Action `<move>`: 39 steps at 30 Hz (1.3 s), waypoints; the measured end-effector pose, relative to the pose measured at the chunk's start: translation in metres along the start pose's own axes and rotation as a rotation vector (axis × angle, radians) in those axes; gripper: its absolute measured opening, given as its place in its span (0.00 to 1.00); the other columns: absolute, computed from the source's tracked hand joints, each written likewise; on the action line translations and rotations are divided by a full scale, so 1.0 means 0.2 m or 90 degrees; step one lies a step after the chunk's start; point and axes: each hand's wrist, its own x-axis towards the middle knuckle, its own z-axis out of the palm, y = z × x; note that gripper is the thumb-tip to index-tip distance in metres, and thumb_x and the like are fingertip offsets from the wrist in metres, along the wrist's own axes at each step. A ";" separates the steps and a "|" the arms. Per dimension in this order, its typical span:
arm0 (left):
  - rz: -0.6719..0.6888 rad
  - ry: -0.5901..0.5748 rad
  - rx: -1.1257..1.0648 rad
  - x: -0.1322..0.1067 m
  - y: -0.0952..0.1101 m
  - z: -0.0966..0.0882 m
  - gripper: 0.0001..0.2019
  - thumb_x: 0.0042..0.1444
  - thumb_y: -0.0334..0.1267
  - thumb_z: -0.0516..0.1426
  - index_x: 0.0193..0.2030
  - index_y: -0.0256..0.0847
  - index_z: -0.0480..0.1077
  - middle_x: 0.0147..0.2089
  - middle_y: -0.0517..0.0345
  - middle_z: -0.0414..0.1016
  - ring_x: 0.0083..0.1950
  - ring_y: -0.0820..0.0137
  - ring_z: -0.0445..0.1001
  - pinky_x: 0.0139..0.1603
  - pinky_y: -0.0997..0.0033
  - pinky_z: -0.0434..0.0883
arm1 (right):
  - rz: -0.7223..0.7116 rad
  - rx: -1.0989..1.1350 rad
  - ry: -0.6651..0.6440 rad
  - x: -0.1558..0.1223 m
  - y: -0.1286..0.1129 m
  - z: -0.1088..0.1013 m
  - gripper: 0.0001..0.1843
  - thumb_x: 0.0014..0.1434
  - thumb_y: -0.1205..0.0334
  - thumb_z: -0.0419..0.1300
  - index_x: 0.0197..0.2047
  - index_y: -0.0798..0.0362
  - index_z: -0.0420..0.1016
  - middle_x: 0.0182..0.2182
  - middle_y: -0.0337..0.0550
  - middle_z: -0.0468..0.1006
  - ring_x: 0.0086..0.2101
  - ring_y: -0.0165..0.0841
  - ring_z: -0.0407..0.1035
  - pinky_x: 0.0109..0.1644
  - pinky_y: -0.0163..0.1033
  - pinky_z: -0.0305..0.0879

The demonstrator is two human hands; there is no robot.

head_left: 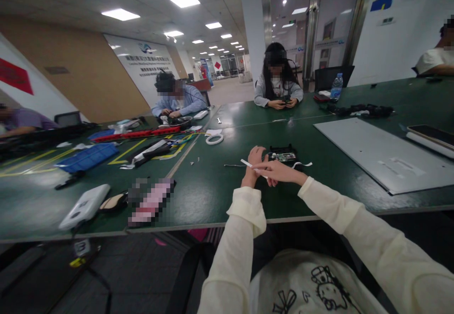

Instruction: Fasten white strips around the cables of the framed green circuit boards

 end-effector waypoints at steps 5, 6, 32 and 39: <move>0.149 -0.075 -0.018 -0.03 0.04 0.01 0.16 0.60 0.36 0.52 0.54 0.42 0.69 0.57 0.53 0.71 0.64 0.66 0.62 0.70 0.57 0.54 | 0.088 0.069 -0.026 -0.10 0.00 -0.21 0.34 0.60 0.40 0.56 0.64 0.47 0.64 0.32 0.45 0.81 0.24 0.30 0.74 0.26 0.32 0.70; 0.158 -0.078 -0.020 -0.03 0.04 0.01 0.16 0.60 0.38 0.53 0.54 0.42 0.69 0.56 0.52 0.71 0.63 0.66 0.63 0.69 0.56 0.54 | 0.089 0.077 -0.005 -0.11 0.02 -0.28 0.34 0.60 0.40 0.57 0.64 0.47 0.65 0.34 0.46 0.81 0.25 0.31 0.75 0.27 0.33 0.71; 0.072 -0.212 0.037 0.08 0.12 0.11 0.32 0.55 0.59 0.54 0.63 0.46 0.60 0.67 0.50 0.60 0.68 0.51 0.55 0.65 0.46 0.57 | 0.589 -0.575 0.465 -0.55 1.05 -1.05 0.38 0.62 0.35 0.36 0.64 0.48 0.61 0.63 0.61 0.54 0.61 0.64 0.47 0.55 0.75 0.39; 0.064 -0.189 0.047 0.10 0.14 0.09 0.32 0.52 0.62 0.55 0.59 0.47 0.65 0.63 0.47 0.62 0.63 0.50 0.61 0.61 0.49 0.61 | 0.577 -0.581 0.434 -0.52 1.01 -0.99 0.36 0.63 0.38 0.35 0.65 0.47 0.58 0.64 0.60 0.53 0.61 0.63 0.47 0.56 0.75 0.41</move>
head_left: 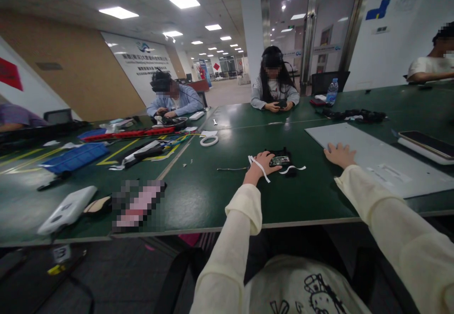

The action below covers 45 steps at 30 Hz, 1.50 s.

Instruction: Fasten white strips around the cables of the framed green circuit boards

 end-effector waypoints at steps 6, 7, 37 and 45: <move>0.001 0.007 0.075 0.01 0.03 -0.05 0.33 0.50 0.65 0.55 0.58 0.50 0.67 0.56 0.49 0.62 0.55 0.55 0.65 0.55 0.56 0.65 | -0.026 -0.018 0.002 -0.08 -0.09 -0.02 0.35 0.64 0.39 0.35 0.66 0.47 0.57 0.65 0.60 0.53 0.61 0.61 0.48 0.56 0.73 0.43; 0.013 -0.002 0.092 0.01 0.03 -0.05 0.33 0.50 0.66 0.54 0.58 0.49 0.66 0.55 0.49 0.63 0.54 0.55 0.65 0.54 0.57 0.65 | -0.031 -0.023 0.005 -0.10 -0.11 -0.02 0.34 0.64 0.39 0.35 0.66 0.46 0.57 0.64 0.59 0.53 0.61 0.60 0.49 0.56 0.72 0.43; 0.064 0.169 0.150 -0.02 -0.26 -0.73 0.25 0.55 0.57 0.56 0.52 0.42 0.67 0.44 0.52 0.64 0.48 0.61 0.66 0.53 0.60 0.64 | -0.491 -0.004 -0.037 -0.68 -0.72 -0.16 0.34 0.67 0.42 0.36 0.70 0.46 0.52 0.68 0.51 0.51 0.64 0.55 0.45 0.62 0.62 0.46; 0.077 0.151 0.144 -0.03 -0.20 -0.68 0.26 0.54 0.60 0.56 0.51 0.42 0.68 0.45 0.51 0.64 0.48 0.60 0.66 0.53 0.58 0.64 | -0.672 0.085 -0.117 -0.89 -0.77 -0.25 0.34 0.67 0.40 0.35 0.71 0.43 0.51 0.69 0.44 0.46 0.67 0.53 0.38 0.66 0.61 0.40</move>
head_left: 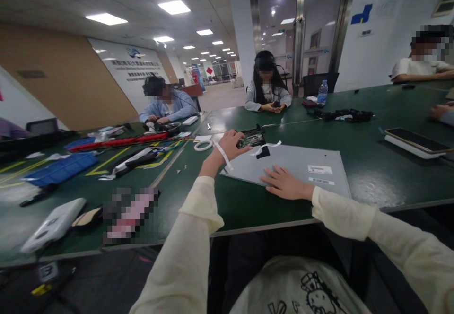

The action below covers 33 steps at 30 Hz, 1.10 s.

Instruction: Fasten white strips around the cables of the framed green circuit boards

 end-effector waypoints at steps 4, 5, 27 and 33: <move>0.039 -0.037 -0.001 0.00 0.08 0.07 0.27 0.54 0.61 0.55 0.51 0.43 0.68 0.47 0.50 0.65 0.50 0.59 0.66 0.53 0.58 0.64 | -0.062 0.028 -0.027 -0.04 -0.08 -0.02 0.35 0.66 0.38 0.40 0.71 0.43 0.50 0.70 0.44 0.44 0.67 0.53 0.35 0.67 0.59 0.37; 0.049 -0.050 0.000 0.00 0.10 0.10 0.26 0.54 0.61 0.55 0.51 0.43 0.68 0.47 0.50 0.65 0.50 0.59 0.66 0.53 0.58 0.64 | -0.080 0.033 -0.029 -0.05 -0.10 -0.02 0.36 0.65 0.38 0.42 0.71 0.43 0.50 0.70 0.44 0.43 0.67 0.53 0.34 0.67 0.59 0.36; 0.026 -0.159 0.000 -0.14 0.27 0.51 0.29 0.56 0.60 0.53 0.57 0.43 0.65 0.55 0.45 0.65 0.54 0.56 0.67 0.54 0.56 0.65 | -0.355 0.104 -0.026 -0.09 -0.13 -0.10 0.32 0.64 0.51 0.53 0.68 0.52 0.57 0.66 0.47 0.57 0.66 0.39 0.46 0.68 0.50 0.46; -0.028 -0.147 -0.092 -0.17 0.16 0.43 0.30 0.58 0.57 0.53 0.63 0.47 0.59 0.61 0.47 0.63 0.59 0.58 0.66 0.58 0.58 0.64 | -0.361 0.114 -0.011 -0.08 -0.11 -0.11 0.32 0.64 0.52 0.54 0.68 0.51 0.58 0.65 0.47 0.59 0.65 0.38 0.48 0.68 0.50 0.46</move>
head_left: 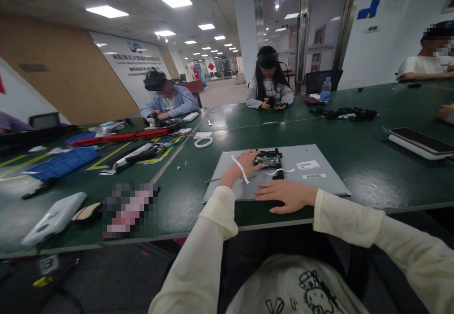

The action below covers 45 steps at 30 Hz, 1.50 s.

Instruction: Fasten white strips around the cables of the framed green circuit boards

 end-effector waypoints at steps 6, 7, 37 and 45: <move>-0.141 0.088 -0.030 -0.19 -0.24 -0.12 0.21 0.61 0.44 0.51 0.59 0.39 0.63 0.55 0.47 0.69 0.58 0.61 0.68 0.58 0.60 0.66 | 0.004 0.014 0.013 -0.01 0.01 0.01 0.31 0.64 0.51 0.53 0.68 0.49 0.58 0.65 0.45 0.60 0.65 0.38 0.49 0.67 0.49 0.48; -0.164 0.084 -0.024 -0.23 -0.26 -0.12 0.20 0.60 0.43 0.52 0.57 0.38 0.65 0.54 0.47 0.70 0.57 0.61 0.69 0.57 0.60 0.66 | 0.007 0.018 0.014 -0.01 0.01 0.01 0.31 0.64 0.51 0.53 0.68 0.49 0.58 0.64 0.45 0.60 0.65 0.38 0.50 0.67 0.49 0.48; -0.203 0.114 0.003 -0.45 0.03 0.07 0.14 0.60 0.43 0.52 0.47 0.40 0.71 0.47 0.48 0.71 0.48 0.61 0.70 0.51 0.61 0.67 | 0.404 -0.001 0.141 -0.05 0.63 -0.05 0.45 0.55 0.40 0.59 0.69 0.55 0.55 0.64 0.52 0.61 0.60 0.44 0.58 0.63 0.48 0.53; -0.189 0.125 -0.001 -0.46 0.05 0.07 0.12 0.59 0.39 0.52 0.47 0.38 0.69 0.46 0.48 0.70 0.45 0.63 0.72 0.49 0.63 0.69 | 0.396 0.021 0.158 -0.08 0.61 -0.05 0.42 0.55 0.42 0.60 0.68 0.53 0.57 0.62 0.51 0.63 0.59 0.43 0.59 0.63 0.46 0.55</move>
